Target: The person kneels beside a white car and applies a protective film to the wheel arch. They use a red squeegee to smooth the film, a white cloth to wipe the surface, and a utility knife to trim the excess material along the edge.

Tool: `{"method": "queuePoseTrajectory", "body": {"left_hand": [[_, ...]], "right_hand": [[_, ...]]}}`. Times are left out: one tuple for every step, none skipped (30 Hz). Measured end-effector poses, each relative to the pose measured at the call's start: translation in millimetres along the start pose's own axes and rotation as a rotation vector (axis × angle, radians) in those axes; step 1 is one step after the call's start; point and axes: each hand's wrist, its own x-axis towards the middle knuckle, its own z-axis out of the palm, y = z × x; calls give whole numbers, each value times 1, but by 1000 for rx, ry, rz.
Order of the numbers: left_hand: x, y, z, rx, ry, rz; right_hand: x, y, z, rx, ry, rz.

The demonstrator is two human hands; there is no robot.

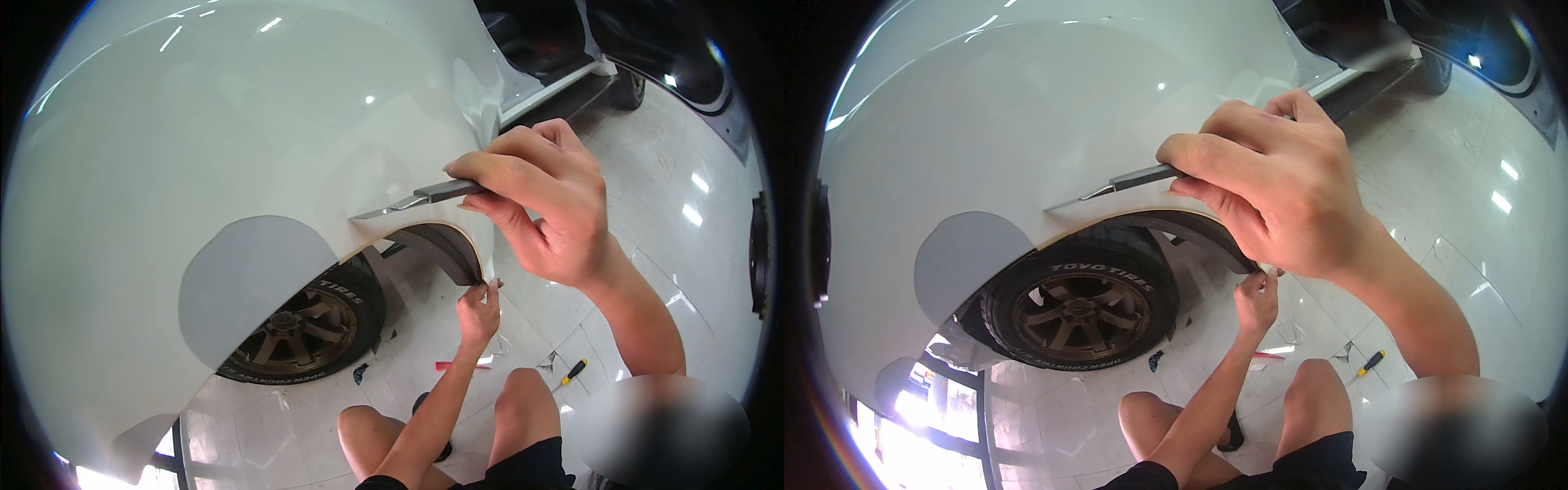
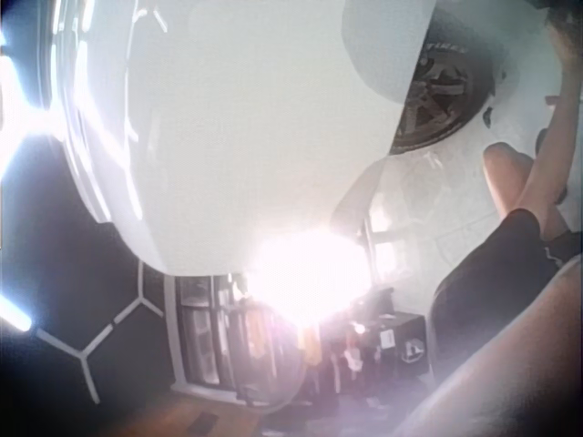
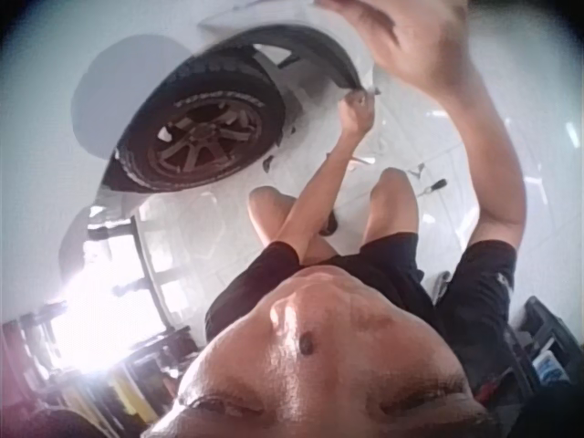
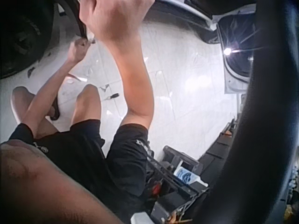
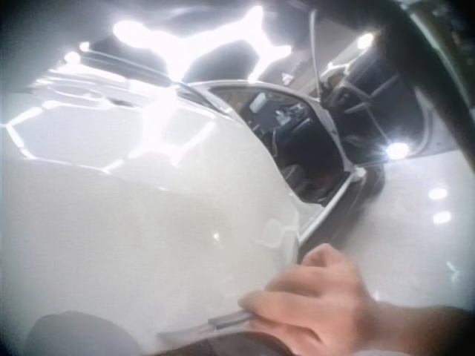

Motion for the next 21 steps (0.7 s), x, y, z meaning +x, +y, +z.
{"method": "queuePoseTrajectory", "body": {"left_hand": [[1,0,0,20,-14,-4],[3,-1,1,9,-3,3],[3,-2,-4,15,21,5],[3,-3,-3,6,30,10],[3,-3,-2,3,19,9],[2,-3,-1,1,9,8],[2,-3,-1,3,0,9],[1,-2,-1,3,-5,1],[1,-1,-1,4,-9,-8],[0,0,0,2,-14,-18],[0,0,0,-2,-14,-11],[1,0,-1,-7,-15,-4],[1,0,-1,-12,-15,2],[1,0,-1,-20,-14,-5],[1,2,1,-31,-19,-12],[1,1,2,-40,-17,-17],[1,-1,2,-44,-7,-2],[2,-2,1,-49,2,13],[2,-1,0,-54,9,26],[2,0,0,-60,5,13],[1,1,-1,-65,1,-1]], "right_hand": [[-3,2,1,-6,0,7],[-5,5,3,-12,0,14],[-6,6,11,8,51,11],[-9,9,18,8,93,12],[-13,12,21,8,113,18],[-16,13,23,7,131,24],[-19,15,25,5,131,34],[-23,16,25,5,132,44],[-26,17,25,9,112,44],[-30,19,26,14,89,44],[-33,20,26,20,66,43],[-36,20,27,23,61,60],[-39,20,28,25,55,77],[-41,19,29,28,49,93],[-45,21,28,34,45,110],[-48,21,29,44,44,121],[-52,22,31,54,43,132],[-54,22,33,57,46,142],[-57,23,34,59,48,154],[-59,23,36,61,49,166],[-62,24,39,60,70,179]]}}
